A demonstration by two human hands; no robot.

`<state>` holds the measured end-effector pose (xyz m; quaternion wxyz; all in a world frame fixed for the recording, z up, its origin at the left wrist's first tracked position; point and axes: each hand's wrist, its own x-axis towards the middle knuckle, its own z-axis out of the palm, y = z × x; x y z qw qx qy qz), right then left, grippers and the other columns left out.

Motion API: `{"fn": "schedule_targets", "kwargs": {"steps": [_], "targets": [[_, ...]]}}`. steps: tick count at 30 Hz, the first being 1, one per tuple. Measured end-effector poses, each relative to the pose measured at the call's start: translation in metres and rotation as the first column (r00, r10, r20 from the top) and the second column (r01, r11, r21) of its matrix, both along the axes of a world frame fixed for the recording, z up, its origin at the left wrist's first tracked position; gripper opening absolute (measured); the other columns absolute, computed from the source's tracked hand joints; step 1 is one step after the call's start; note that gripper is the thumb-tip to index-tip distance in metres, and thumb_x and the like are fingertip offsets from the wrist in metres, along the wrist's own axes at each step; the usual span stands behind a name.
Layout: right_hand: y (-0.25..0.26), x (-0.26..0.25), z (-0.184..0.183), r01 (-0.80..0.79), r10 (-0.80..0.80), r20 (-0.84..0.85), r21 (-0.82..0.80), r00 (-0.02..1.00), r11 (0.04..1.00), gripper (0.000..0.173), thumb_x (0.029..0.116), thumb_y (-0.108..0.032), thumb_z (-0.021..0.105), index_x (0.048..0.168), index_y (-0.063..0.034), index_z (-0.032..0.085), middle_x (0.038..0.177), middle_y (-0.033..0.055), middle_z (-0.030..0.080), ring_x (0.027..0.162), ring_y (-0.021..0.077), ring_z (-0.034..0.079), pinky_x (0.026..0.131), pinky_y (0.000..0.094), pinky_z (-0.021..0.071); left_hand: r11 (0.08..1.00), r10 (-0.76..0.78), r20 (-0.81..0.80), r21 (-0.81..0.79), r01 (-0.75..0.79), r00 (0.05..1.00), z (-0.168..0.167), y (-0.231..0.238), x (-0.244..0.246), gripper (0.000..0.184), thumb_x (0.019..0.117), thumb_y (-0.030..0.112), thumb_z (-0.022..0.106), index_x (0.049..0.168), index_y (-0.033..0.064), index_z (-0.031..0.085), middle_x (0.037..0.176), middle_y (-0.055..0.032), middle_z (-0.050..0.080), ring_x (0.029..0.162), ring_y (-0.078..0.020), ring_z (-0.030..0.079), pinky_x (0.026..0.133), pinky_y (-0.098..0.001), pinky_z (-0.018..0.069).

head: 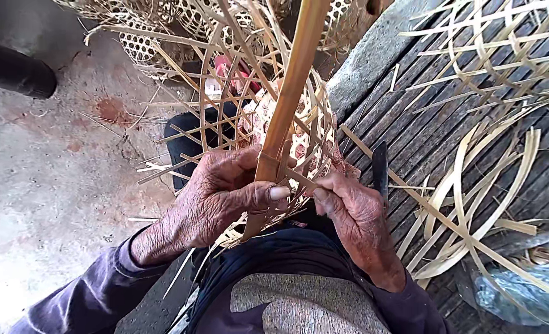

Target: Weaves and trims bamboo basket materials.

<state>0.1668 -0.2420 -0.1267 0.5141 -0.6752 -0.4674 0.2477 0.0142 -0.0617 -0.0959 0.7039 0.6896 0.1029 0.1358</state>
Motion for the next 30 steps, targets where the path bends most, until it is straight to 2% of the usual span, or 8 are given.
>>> {"fn": "schedule_targets", "kwargs": {"steps": [4, 8, 16, 19, 21, 26, 28, 30], "targets": [[-0.001, -0.006, -0.012, 0.006, -0.001, -0.125, 0.037, 0.992, 0.999, 0.021, 0.1042, -0.015, 0.056, 0.097, -0.0012, 0.070, 0.071, -0.0025, 0.058, 0.062, -0.0011, 0.052, 0.058, 0.0123, 0.0457, 0.953, -0.113, 0.053, -0.275, 0.124, 0.992, -0.010, 0.009, -0.002, 0.012, 0.0982, 0.007, 0.064, 0.106, 0.0054, 0.072, 0.100, -0.0064, 0.077, 0.083, -0.0120, 0.075, 0.070, -0.0236, 0.0636], [-0.004, -0.011, -0.013, 0.037, -0.028, -0.119, 0.067, 0.992, 0.997, 0.020, 0.1038, -0.012, 0.056, 0.097, 0.0004, 0.070, 0.072, -0.0013, 0.059, 0.063, 0.0001, 0.053, 0.060, 0.0134, 0.0469, 0.912, -0.159, 0.058, -0.374, 0.169, 0.986, -0.018, 0.010, -0.004, 0.012, 0.0986, 0.009, 0.064, 0.104, 0.0040, 0.074, 0.102, -0.0098, 0.077, 0.082, -0.0149, 0.076, 0.069, -0.0250, 0.0639], [-0.001, -0.002, -0.008, -0.002, 0.002, -0.004, 0.087, 1.000, 0.996, 0.020, 0.1036, -0.012, 0.057, 0.097, 0.0011, 0.070, 0.075, -0.0007, 0.060, 0.067, -0.0006, 0.054, 0.063, 0.0129, 0.0478, 0.903, -0.202, 0.075, -0.372, 0.216, 0.976, -0.023, 0.010, -0.003, 0.013, 0.0989, 0.012, 0.065, 0.104, 0.0046, 0.074, 0.098, -0.0091, 0.077, 0.083, -0.0128, 0.075, 0.071, -0.0223, 0.0622], [-0.002, 0.007, -0.013, -0.087, 0.092, -0.044, 0.102, 0.995, 0.991, 0.020, 0.1033, -0.012, 0.058, 0.096, 0.0013, 0.071, 0.080, -0.0002, 0.064, 0.070, -0.0015, 0.057, 0.067, 0.0132, 0.0507, 0.863, -0.313, 0.026, -0.408, 0.296, 0.949, -0.019, 0.018, 0.000, 0.018, 0.0991, 0.013, 0.062, 0.107, 0.0032, 0.076, 0.101, -0.0099, 0.078, 0.089, -0.0139, 0.076, 0.080, -0.0237, 0.0619], [-0.002, 0.009, -0.015, -0.105, 0.113, -0.079, 0.101, 0.990, 0.989, 0.020, 0.1031, -0.011, 0.058, 0.097, 0.0012, 0.071, 0.083, -0.0001, 0.066, 0.069, -0.0023, 0.057, 0.065, 0.0129, 0.0507, 0.837, -0.357, 0.028, -0.434, 0.333, 0.934, -0.021, 0.021, 0.005, 0.019, 0.0996, 0.013, 0.062, 0.110, 0.0028, 0.075, 0.100, -0.0113, 0.078, 0.091, -0.0164, 0.076, 0.083, -0.0262, 0.0623], [-0.008, 0.001, -0.011, 0.031, -0.032, 0.013, 0.059, 0.999, 0.998, 0.022, 0.1053, -0.017, 0.055, 0.098, -0.0027, 0.071, 0.076, -0.0013, 0.061, 0.065, 0.0006, 0.055, 0.060, 0.0159, 0.0480, 0.879, -0.285, 0.023, -0.391, 0.271, 0.958, -0.018, 0.014, 0.009, 0.016, 0.0983, 0.006, 0.060, 0.102, 0.0013, 0.074, 0.095, -0.0096, 0.078, 0.087, -0.0132, 0.076, 0.081, -0.0236, 0.0618], [-0.011, 0.000, -0.014, 0.025, -0.024, -0.028, 0.043, 0.999, 0.999, 0.023, 0.1059, -0.019, 0.055, 0.099, -0.0042, 0.071, 0.075, -0.0026, 0.061, 0.064, 0.0002, 0.054, 0.060, 0.0157, 0.0482, 0.894, -0.278, 0.027, -0.357, 0.269, 0.960, -0.018, 0.012, 0.009, 0.014, 0.0976, 0.006, 0.061, 0.097, 0.0027, 0.075, 0.093, -0.0078, 0.078, 0.085, -0.0111, 0.075, 0.079, -0.0217, 0.0613], [-0.014, 0.001, -0.023, -0.019, 0.026, -0.149, 0.047, 0.989, 0.999, 0.024, 0.1063, -0.020, 0.055, 0.099, -0.0048, 0.071, 0.072, -0.0033, 0.060, 0.063, 0.0002, 0.055, 0.060, 0.0159, 0.0488, 0.884, -0.314, 0.017, -0.360, 0.299, 0.949, -0.020, 0.013, 0.007, 0.015, 0.0982, 0.007, 0.061, 0.100, 0.0018, 0.074, 0.094, -0.0088, 0.078, 0.087, -0.0130, 0.076, 0.080, -0.0233, 0.0620]]}}
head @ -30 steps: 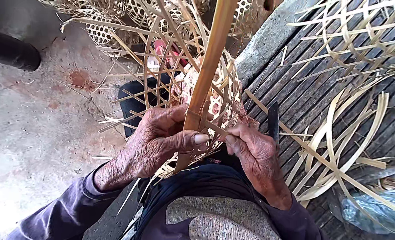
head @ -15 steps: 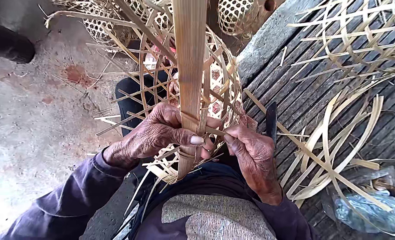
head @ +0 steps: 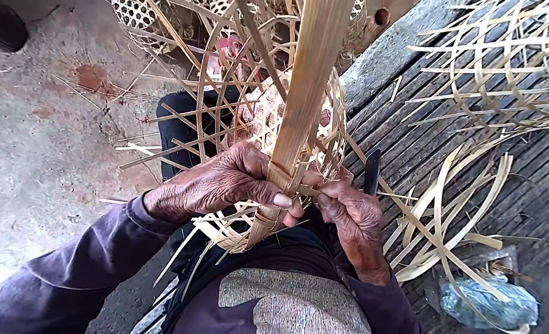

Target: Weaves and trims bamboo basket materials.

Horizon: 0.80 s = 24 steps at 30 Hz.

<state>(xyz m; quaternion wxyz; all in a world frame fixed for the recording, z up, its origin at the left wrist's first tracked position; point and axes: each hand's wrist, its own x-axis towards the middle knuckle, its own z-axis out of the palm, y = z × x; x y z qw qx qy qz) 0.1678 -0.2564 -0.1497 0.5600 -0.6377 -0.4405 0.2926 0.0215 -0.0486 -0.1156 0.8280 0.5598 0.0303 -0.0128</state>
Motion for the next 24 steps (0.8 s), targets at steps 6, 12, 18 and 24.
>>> {"fn": "schedule_targets", "kwargs": {"steps": [6, 12, 18, 24], "targets": [[-0.009, -0.024, -0.005, 0.048, -0.031, -0.217, 0.075, 0.976, 0.996, 0.027, 0.1082, -0.014, 0.048, 0.095, -0.0010, 0.068, 0.078, 0.0010, 0.069, 0.068, -0.0008, 0.060, 0.064, 0.0156, 0.0503, 0.999, 0.046, -0.002, -0.025, -0.046, 0.999, -0.003, -0.005, 0.000, 0.016, 0.0993, 0.010, 0.060, 0.100, 0.0041, 0.076, 0.092, -0.0065, 0.079, 0.086, -0.0098, 0.075, 0.079, -0.0208, 0.0607], [-0.003, -0.026, -0.004, 0.089, -0.064, -0.273, 0.079, 0.960, 0.993, 0.025, 0.1077, -0.015, 0.049, 0.098, -0.0065, 0.070, 0.073, -0.0032, 0.063, 0.064, -0.0015, 0.055, 0.061, 0.0153, 0.0480, 0.997, 0.071, -0.029, -0.010, -0.071, 0.997, -0.001, -0.004, 0.004, 0.018, 0.0960, 0.007, 0.061, 0.101, 0.0064, 0.078, 0.096, -0.0047, 0.079, 0.086, -0.0090, 0.075, 0.077, -0.0210, 0.0613], [-0.001, -0.022, 0.013, 0.034, -0.032, -0.024, 0.081, 0.999, 0.996, 0.024, 0.1076, -0.012, 0.049, 0.098, 0.0012, 0.067, 0.077, 0.0035, 0.070, 0.067, 0.0058, 0.065, 0.063, 0.0211, 0.0573, 0.999, -0.035, -0.046, 0.010, 0.035, 0.998, 0.000, -0.012, 0.007, 0.016, 0.0968, 0.005, 0.060, 0.099, 0.0030, 0.075, 0.090, -0.0041, 0.078, 0.084, -0.0073, 0.074, 0.077, -0.0185, 0.0597], [-0.015, -0.005, 0.009, 0.011, -0.003, 0.116, -0.071, 0.993, 0.997, 0.034, 0.1100, -0.021, 0.044, 0.100, 0.0013, 0.067, 0.079, 0.0002, 0.067, 0.071, 0.0002, 0.060, 0.064, 0.0153, 0.0498, 0.982, -0.019, 0.001, 0.191, 0.019, 1.000, 0.011, -0.005, 0.011, 0.021, 0.1003, 0.008, 0.055, 0.107, 0.0045, 0.075, 0.089, 0.0008, 0.077, 0.081, -0.0027, 0.072, 0.073, -0.0145, 0.0577]]}}
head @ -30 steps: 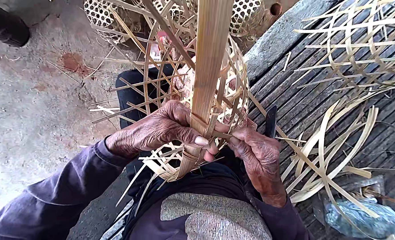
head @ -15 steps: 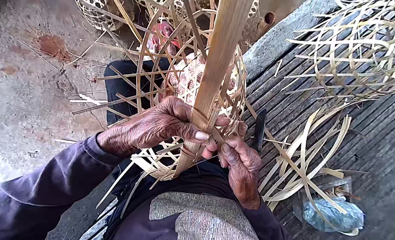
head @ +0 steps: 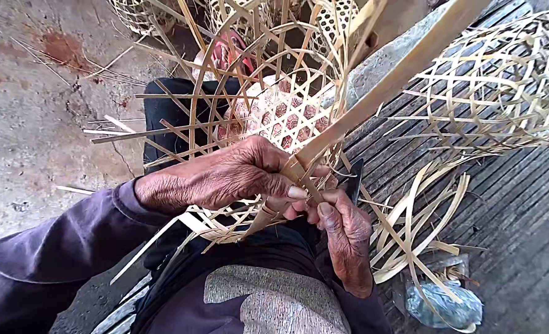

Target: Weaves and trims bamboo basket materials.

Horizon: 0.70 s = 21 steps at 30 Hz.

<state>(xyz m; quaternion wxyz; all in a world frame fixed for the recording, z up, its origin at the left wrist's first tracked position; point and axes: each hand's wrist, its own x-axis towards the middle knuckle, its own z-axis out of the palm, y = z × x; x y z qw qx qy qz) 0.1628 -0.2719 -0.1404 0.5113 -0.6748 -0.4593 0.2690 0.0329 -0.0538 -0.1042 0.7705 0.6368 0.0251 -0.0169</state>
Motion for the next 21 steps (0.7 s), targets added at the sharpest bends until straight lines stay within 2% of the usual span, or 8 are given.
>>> {"fn": "schedule_targets", "kwargs": {"steps": [4, 7, 11, 12, 14, 17, 19, 21], "targets": [[-0.003, 0.000, -0.009, 0.034, -0.028, -0.082, 0.072, 0.996, 0.997, 0.029, 0.1091, -0.018, 0.046, 0.093, -0.0039, 0.065, 0.070, -0.0055, 0.054, 0.064, -0.0026, 0.052, 0.062, 0.0141, 0.0458, 0.993, 0.067, -0.028, 0.100, -0.064, 0.997, 0.005, 0.002, -0.003, 0.023, 0.1019, 0.012, 0.053, 0.102, 0.0064, 0.075, 0.084, 0.0023, 0.077, 0.076, -0.0016, 0.071, 0.068, -0.0140, 0.0568], [0.015, -0.005, 0.007, 0.025, -0.023, -0.015, 0.095, 1.000, 0.995, 0.025, 0.1089, -0.019, 0.048, 0.096, -0.0054, 0.064, 0.070, -0.0032, 0.059, 0.062, 0.0013, 0.057, 0.059, 0.0173, 0.0500, 0.986, 0.078, -0.064, 0.152, -0.067, 0.995, 0.006, -0.008, 0.002, 0.021, 0.1007, 0.013, 0.058, 0.089, 0.0079, 0.074, 0.074, 0.0049, 0.074, 0.065, 0.0023, 0.067, 0.057, -0.0123, 0.0518], [0.020, -0.001, 0.018, -0.012, 0.011, 0.092, 0.004, 0.996, 1.000, 0.024, 0.1084, -0.022, 0.050, 0.105, -0.0047, 0.066, 0.076, -0.0016, 0.060, 0.063, 0.0027, 0.056, 0.058, 0.0188, 0.0498, 0.979, 0.075, -0.107, 0.196, -0.053, 0.991, 0.013, -0.007, 0.003, 0.026, 0.1033, 0.015, 0.054, 0.090, 0.0085, 0.075, 0.074, 0.0048, 0.075, 0.065, 0.0018, 0.068, 0.059, -0.0126, 0.0530], [0.015, 0.001, 0.015, -0.012, 0.013, 0.097, -0.013, 0.995, 1.000, 0.026, 0.1087, -0.025, 0.050, 0.107, -0.0046, 0.067, 0.076, -0.0019, 0.061, 0.064, 0.0024, 0.056, 0.059, 0.0185, 0.0486, 0.980, 0.099, -0.110, 0.184, -0.077, 0.989, 0.014, -0.005, 0.001, 0.026, 0.1037, 0.015, 0.053, 0.092, 0.0073, 0.075, 0.074, 0.0038, 0.075, 0.065, 0.0007, 0.068, 0.058, -0.0134, 0.0535], [0.007, 0.006, 0.007, -0.017, 0.018, 0.069, -0.013, 0.997, 1.000, 0.029, 0.1092, -0.025, 0.049, 0.102, -0.0039, 0.067, 0.074, -0.0028, 0.059, 0.065, 0.0007, 0.055, 0.063, 0.0165, 0.0480, 0.985, 0.122, -0.099, 0.136, -0.108, 0.988, 0.016, 0.000, -0.002, 0.025, 0.1044, 0.012, 0.050, 0.109, 0.0033, 0.073, 0.077, 0.0022, 0.075, 0.067, -0.0018, 0.070, 0.061, -0.0147, 0.0579], [0.005, 0.004, 0.000, 0.014, -0.014, 0.008, 0.035, 1.000, 0.999, 0.027, 0.1087, -0.023, 0.049, 0.098, -0.0050, 0.067, 0.069, -0.0044, 0.052, 0.063, -0.0008, 0.050, 0.061, 0.0152, 0.0450, 0.987, 0.097, -0.077, 0.132, -0.086, 0.992, 0.014, 0.002, -0.003, 0.028, 0.1052, 0.012, 0.048, 0.117, 0.0037, 0.072, 0.078, 0.0025, 0.074, 0.068, -0.0023, 0.070, 0.062, -0.0147, 0.0580], [0.012, 0.000, -0.001, 0.025, -0.024, -0.025, 0.070, 0.999, 0.997, 0.025, 0.1084, -0.023, 0.050, 0.100, -0.0064, 0.067, 0.073, -0.0035, 0.057, 0.063, 0.0000, 0.053, 0.060, 0.0165, 0.0471, 0.992, 0.067, -0.090, 0.113, -0.057, 0.994, 0.013, -0.001, -0.001, 0.025, 0.1047, 0.013, 0.049, 0.111, 0.0058, 0.072, 0.077, 0.0027, 0.074, 0.069, -0.0024, 0.070, 0.063, -0.0148, 0.0575], [0.020, -0.005, 0.002, 0.015, -0.010, -0.047, 0.088, 0.999, 0.996, 0.024, 0.1084, -0.019, 0.049, 0.108, -0.0052, 0.068, 0.076, -0.0021, 0.061, 0.064, 0.0010, 0.056, 0.060, 0.0175, 0.0494, 0.994, 0.061, -0.162, 0.102, -0.044, 0.985, 0.013, -0.010, 0.000, 0.023, 0.1038, 0.016, 0.051, 0.097, 0.0094, 0.073, 0.074, 0.0042, 0.073, 0.066, -0.0010, 0.068, 0.061, -0.0148, 0.0547]]}}
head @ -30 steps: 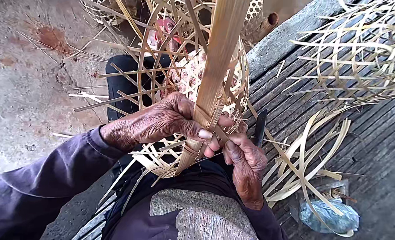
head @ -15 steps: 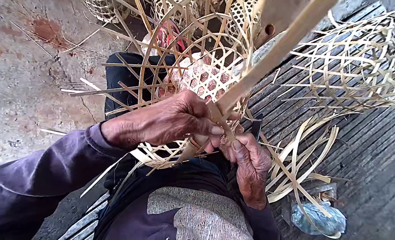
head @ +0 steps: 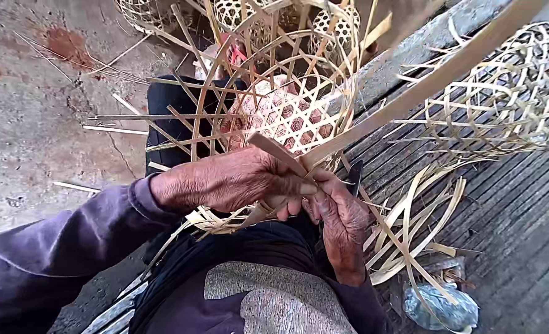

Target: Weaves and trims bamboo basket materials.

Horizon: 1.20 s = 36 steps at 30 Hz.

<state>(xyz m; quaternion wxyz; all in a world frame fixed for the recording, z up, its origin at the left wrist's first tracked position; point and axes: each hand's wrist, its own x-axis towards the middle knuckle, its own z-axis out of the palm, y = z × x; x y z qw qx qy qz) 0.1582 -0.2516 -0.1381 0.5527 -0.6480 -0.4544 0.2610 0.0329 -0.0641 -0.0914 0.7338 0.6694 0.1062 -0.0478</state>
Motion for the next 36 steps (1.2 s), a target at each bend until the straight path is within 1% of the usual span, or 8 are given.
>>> {"fn": "schedule_targets", "kwargs": {"steps": [4, 10, 14, 21, 26, 30, 33, 36], "targets": [[-0.001, -0.002, 0.005, -0.002, 0.004, 0.059, -0.046, 0.998, 0.999, 0.023, 0.1081, -0.018, 0.050, 0.105, -0.0036, 0.068, 0.089, 0.0019, 0.068, 0.073, 0.0034, 0.062, 0.067, 0.0200, 0.0538, 0.994, -0.042, 0.042, 0.106, 0.037, 0.998, -0.004, 0.000, -0.003, 0.025, 0.1060, 0.020, 0.050, 0.096, 0.0117, 0.071, 0.076, 0.0073, 0.072, 0.067, 0.0014, 0.068, 0.061, -0.0133, 0.0553], [-0.017, 0.004, -0.005, -0.001, 0.009, 0.114, -0.076, 0.993, 0.997, 0.028, 0.1076, -0.017, 0.051, 0.094, 0.0006, 0.067, 0.072, -0.0004, 0.059, 0.066, 0.0011, 0.055, 0.063, 0.0157, 0.0482, 0.988, -0.039, 0.033, 0.154, 0.033, 0.999, 0.000, 0.010, -0.005, 0.026, 0.1062, 0.021, 0.048, 0.101, 0.0123, 0.072, 0.077, 0.0068, 0.074, 0.068, -0.0003, 0.069, 0.061, -0.0143, 0.0561], [-0.005, -0.002, 0.004, 0.011, -0.010, 0.121, -0.008, 0.993, 1.000, 0.024, 0.1073, -0.016, 0.052, 0.102, -0.0009, 0.070, 0.076, 0.0004, 0.061, 0.069, 0.0030, 0.058, 0.067, 0.0195, 0.0523, 0.971, -0.082, 0.020, 0.226, 0.076, 0.996, -0.006, 0.000, -0.002, 0.033, 0.1067, 0.027, 0.049, 0.086, 0.0149, 0.072, 0.071, 0.0101, 0.070, 0.062, 0.0036, 0.063, 0.055, -0.0136, 0.0488], [0.008, 0.017, 0.030, 0.030, 0.025, 0.515, -0.098, 0.857, 0.995, 0.034, 0.1059, -0.030, 0.054, 0.108, -0.0027, 0.074, 0.094, 0.0066, 0.073, 0.084, 0.0101, 0.068, 0.074, 0.0275, 0.0559, 0.994, 0.029, 0.046, 0.104, -0.034, 0.999, 0.013, 0.024, -0.013, 0.023, 0.1040, 0.015, 0.051, 0.104, 0.0092, 0.073, 0.073, 0.0040, 0.072, 0.063, -0.0017, 0.068, 0.059, -0.0147, 0.0566], [0.030, 0.054, 0.051, -0.031, 0.025, 0.064, 0.096, 0.998, 0.995, 0.030, 0.1097, -0.027, 0.046, 0.130, -0.0138, 0.065, 0.090, -0.0085, 0.071, 0.071, 0.0006, 0.064, 0.063, 0.0187, 0.0563, 0.982, -0.177, 0.068, 0.085, 0.171, 0.982, 0.035, 0.066, -0.025, 0.022, 0.1053, 0.022, 0.054, 0.105, 0.0104, 0.073, 0.077, 0.0025, 0.075, 0.063, -0.0061, 0.072, 0.055, -0.0194, 0.0606], [0.060, 0.049, 0.077, -0.073, 0.097, -0.062, 0.316, 0.993, 0.946, 0.022, 0.1060, -0.019, 0.054, 0.123, -0.0265, 0.066, 0.103, -0.0112, 0.074, 0.079, 0.0015, 0.070, 0.067, 0.0184, 0.0598, 0.980, -0.195, 0.073, 0.046, 0.192, 0.978, 0.035, 0.061, -0.026, 0.028, 0.1023, 0.026, 0.060, 0.088, 0.0055, 0.073, 0.066, -0.0015, 0.073, 0.050, -0.0078, 0.068, 0.043, -0.0200, 0.0553], [0.075, 0.045, 0.093, -0.201, 0.132, 0.175, 0.475, 0.976, 0.857, 0.020, 0.1036, -0.021, 0.060, 0.122, -0.0214, 0.069, 0.117, -0.0089, 0.072, 0.098, 0.0054, 0.071, 0.079, 0.0227, 0.0626, 0.970, -0.244, 0.025, 0.014, 0.244, 0.970, 0.055, 0.071, -0.024, 0.025, 0.1019, 0.022, 0.060, 0.087, 0.0051, 0.070, 0.070, -0.0022, 0.073, 0.052, -0.0079, 0.069, 0.044, -0.0204, 0.0564], [0.092, 0.044, 0.124, -0.479, 0.209, 0.544, 0.419, 0.812, 0.772, 0.017, 0.1025, -0.010, 0.058, 0.114, -0.0106, 0.071, 0.121, -0.0027, 0.066, 0.117, 0.0103, 0.064, 0.097, 0.0279, 0.0572, 0.956, -0.273, -0.101, 0.078, 0.282, 0.957, 0.075, 0.074, -0.023, 0.023, 0.1003, 0.022, 0.061, 0.090, 0.0066, 0.074, 0.079, -0.0018, 0.077, 0.059, -0.0075, 0.072, 0.052, -0.0191, 0.0572]]}}
